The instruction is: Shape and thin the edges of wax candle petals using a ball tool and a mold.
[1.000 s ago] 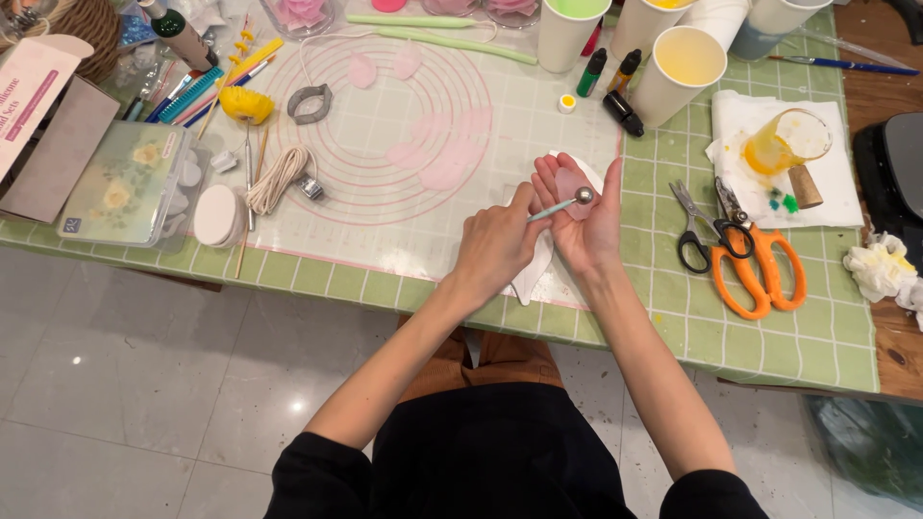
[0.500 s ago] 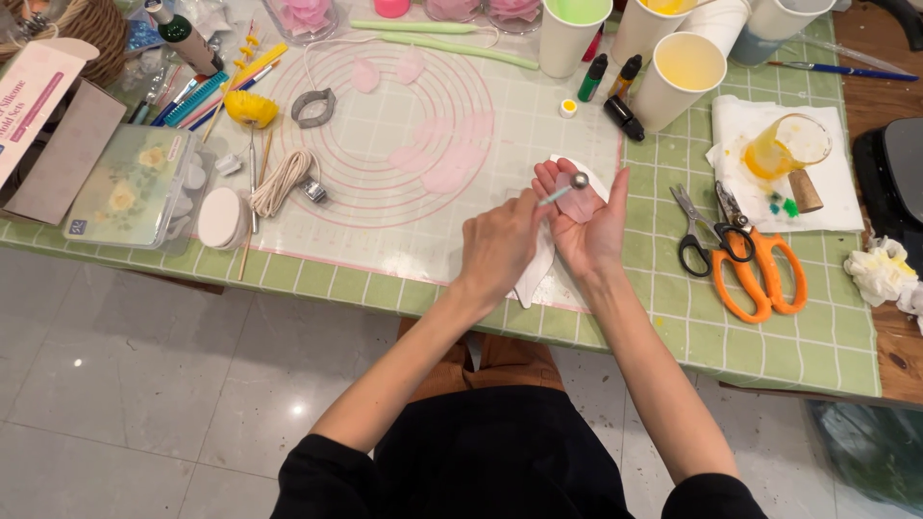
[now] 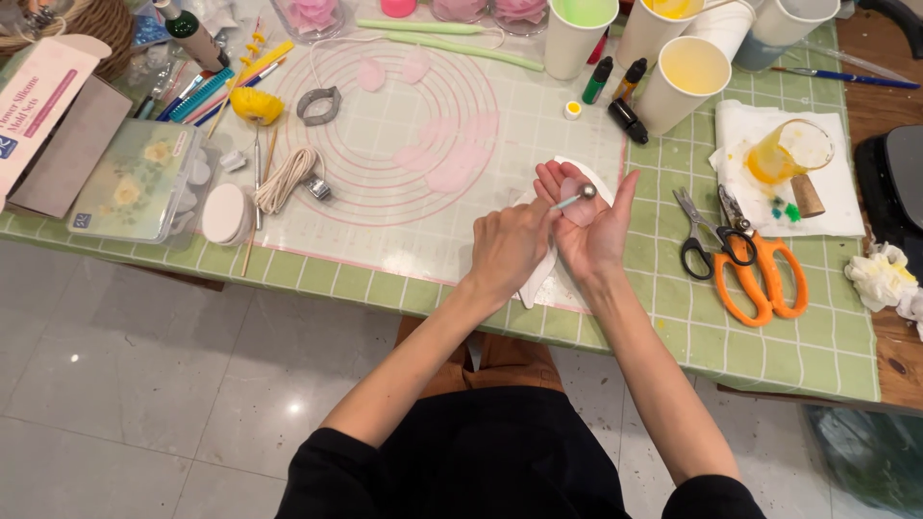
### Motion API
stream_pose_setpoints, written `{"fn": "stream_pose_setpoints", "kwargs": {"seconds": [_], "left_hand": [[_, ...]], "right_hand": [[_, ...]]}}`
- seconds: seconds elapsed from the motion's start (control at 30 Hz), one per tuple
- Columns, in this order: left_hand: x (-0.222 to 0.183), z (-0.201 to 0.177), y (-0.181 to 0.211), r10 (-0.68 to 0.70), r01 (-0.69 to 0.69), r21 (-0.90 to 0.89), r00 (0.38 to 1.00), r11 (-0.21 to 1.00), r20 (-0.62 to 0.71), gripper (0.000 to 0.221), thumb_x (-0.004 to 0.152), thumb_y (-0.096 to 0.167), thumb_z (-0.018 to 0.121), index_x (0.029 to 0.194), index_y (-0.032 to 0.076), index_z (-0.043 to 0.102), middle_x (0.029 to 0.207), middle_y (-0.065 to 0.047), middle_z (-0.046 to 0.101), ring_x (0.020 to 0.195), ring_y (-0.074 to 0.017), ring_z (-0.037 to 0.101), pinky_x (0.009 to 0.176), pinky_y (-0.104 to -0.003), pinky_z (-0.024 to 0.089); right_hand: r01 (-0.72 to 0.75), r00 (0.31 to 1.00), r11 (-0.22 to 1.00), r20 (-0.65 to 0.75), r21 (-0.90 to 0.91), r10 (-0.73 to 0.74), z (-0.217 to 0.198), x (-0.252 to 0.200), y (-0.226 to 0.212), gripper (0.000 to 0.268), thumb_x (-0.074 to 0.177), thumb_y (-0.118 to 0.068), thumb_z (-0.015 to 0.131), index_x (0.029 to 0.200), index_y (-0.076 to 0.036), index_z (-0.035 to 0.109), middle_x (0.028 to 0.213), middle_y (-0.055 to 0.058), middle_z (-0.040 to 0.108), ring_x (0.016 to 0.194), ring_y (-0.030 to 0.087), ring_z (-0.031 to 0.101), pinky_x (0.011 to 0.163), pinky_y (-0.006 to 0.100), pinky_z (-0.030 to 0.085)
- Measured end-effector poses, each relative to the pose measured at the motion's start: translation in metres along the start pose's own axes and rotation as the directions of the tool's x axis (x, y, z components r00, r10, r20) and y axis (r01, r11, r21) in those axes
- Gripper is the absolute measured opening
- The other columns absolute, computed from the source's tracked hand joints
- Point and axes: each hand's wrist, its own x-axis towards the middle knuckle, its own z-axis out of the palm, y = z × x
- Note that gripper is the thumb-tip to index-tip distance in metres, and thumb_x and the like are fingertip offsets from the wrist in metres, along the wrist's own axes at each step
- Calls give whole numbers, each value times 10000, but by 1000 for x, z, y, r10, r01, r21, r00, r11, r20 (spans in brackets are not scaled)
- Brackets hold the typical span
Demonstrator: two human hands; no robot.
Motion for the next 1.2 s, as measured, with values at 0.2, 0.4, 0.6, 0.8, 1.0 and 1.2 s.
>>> {"fn": "stream_pose_setpoints", "kwargs": {"seconds": [0.2,0.4,0.6,0.8,1.0,1.2], "left_hand": [[-1,-11,9,-44,39,-96,998,995,-50,164,987,198,646,898,61,661,733,-113,697,641,-344,683,550,-479,495],[-30,12,-2,161,-161,10,977,987,-141,64,910,81,663,849,93,649,746,-51,588,694,-250,649,579,-409,499],[-28,7,-4,-17,-12,-238,993,971,-120,104,908,151,742,870,59,716,674,-113,654,580,-293,651,533,-404,491],[-15,-15,0,-167,173,-234,985,957,44,147,933,182,735,865,52,727,608,-123,663,504,-275,641,504,-404,473],[-34,3,-8,66,-96,-195,986,976,-151,60,913,139,713,892,83,710,746,-81,692,610,-246,653,561,-360,481],[-24,-51,-18,-497,538,-274,843,797,207,117,986,196,658,1005,90,702,732,-21,683,527,-213,588,477,-405,431]], "right_hand": [[15,1000,995,13,102,-16,-12,5,-3,933,976,-741,397,1358,107,466,1393,259,538,1388,389,526,1238,487,435],[12,998,980,56,201,-24,-13,8,-5,1008,966,-702,436,1536,121,321,1591,301,412,1511,382,435,1296,467,370],[22,993,977,107,214,-46,-15,6,-5,1010,973,-690,453,1552,124,305,1618,292,364,1527,373,403,1300,463,359],[71,996,988,48,134,-78,-3,3,-4,942,968,-659,505,1480,120,370,1525,271,428,1476,395,454,1275,481,413],[57,997,973,36,223,-67,-4,2,-5,895,989,-623,519,1482,115,410,1500,268,493,1477,358,468,1272,465,420],[36,996,981,73,191,-51,-7,4,-4,662,1059,-494,522,1430,52,479,1430,175,528,1506,373,440,1302,515,362]]}}
